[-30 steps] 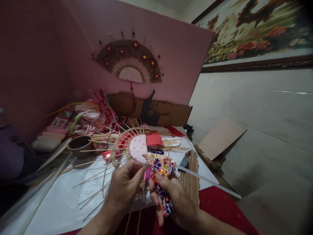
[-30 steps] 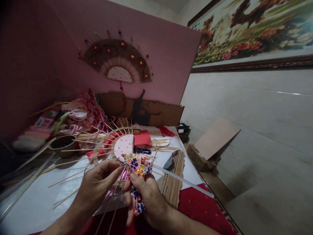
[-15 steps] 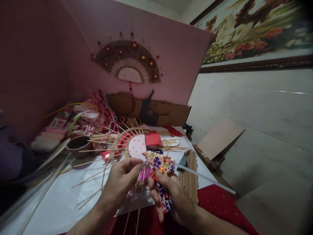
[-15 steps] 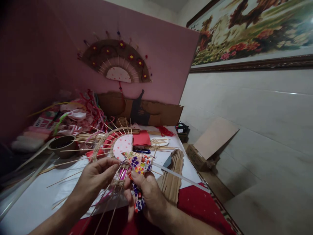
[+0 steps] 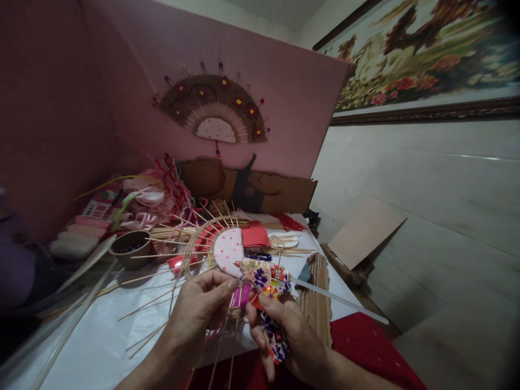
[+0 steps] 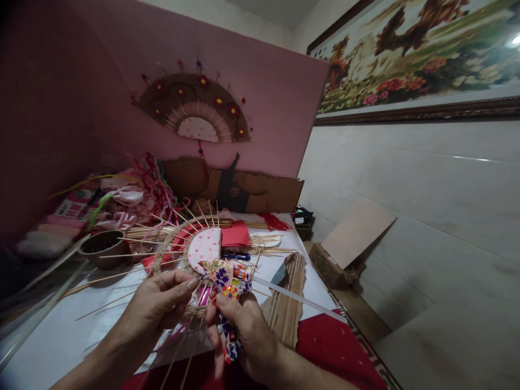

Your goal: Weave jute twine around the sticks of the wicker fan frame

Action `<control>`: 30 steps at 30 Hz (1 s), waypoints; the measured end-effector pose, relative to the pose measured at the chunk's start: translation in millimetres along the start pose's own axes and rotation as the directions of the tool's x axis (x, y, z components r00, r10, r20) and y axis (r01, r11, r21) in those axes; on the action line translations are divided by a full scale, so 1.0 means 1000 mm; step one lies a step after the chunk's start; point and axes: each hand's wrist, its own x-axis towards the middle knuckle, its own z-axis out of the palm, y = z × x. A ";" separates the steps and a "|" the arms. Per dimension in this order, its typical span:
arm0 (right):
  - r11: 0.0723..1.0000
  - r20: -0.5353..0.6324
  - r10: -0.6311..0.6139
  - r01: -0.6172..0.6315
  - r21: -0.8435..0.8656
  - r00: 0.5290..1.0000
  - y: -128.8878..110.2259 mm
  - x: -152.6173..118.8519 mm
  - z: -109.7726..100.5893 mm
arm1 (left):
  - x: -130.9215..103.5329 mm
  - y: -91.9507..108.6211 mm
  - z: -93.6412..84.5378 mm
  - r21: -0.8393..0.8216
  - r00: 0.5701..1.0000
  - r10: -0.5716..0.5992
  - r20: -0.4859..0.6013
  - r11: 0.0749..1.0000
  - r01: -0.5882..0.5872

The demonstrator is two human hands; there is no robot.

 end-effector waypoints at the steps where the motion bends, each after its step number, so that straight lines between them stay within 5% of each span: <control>1: 1.000 -0.002 0.004 -0.004 -0.001 1.000 0.000 0.000 -0.001 | 0.000 0.000 0.000 0.007 1.000 0.002 -0.004 1.000 -0.002; 14: 0.999 0.011 0.027 -0.027 -0.023 1.000 0.004 0.003 -0.002 | -0.004 -0.001 0.011 -0.062 0.984 0.029 -0.173 0.997 -0.041; 21: 1.000 -0.036 -0.016 0.016 0.006 0.999 -0.003 0.002 0.001 | -0.006 0.001 0.006 0.006 0.999 -0.032 0.018 0.999 0.032; 30: 0.999 0.007 0.012 -0.011 -0.037 1.000 -0.001 0.002 -0.003 | -0.009 0.001 0.006 0.022 0.996 0.005 0.088 1.000 -0.007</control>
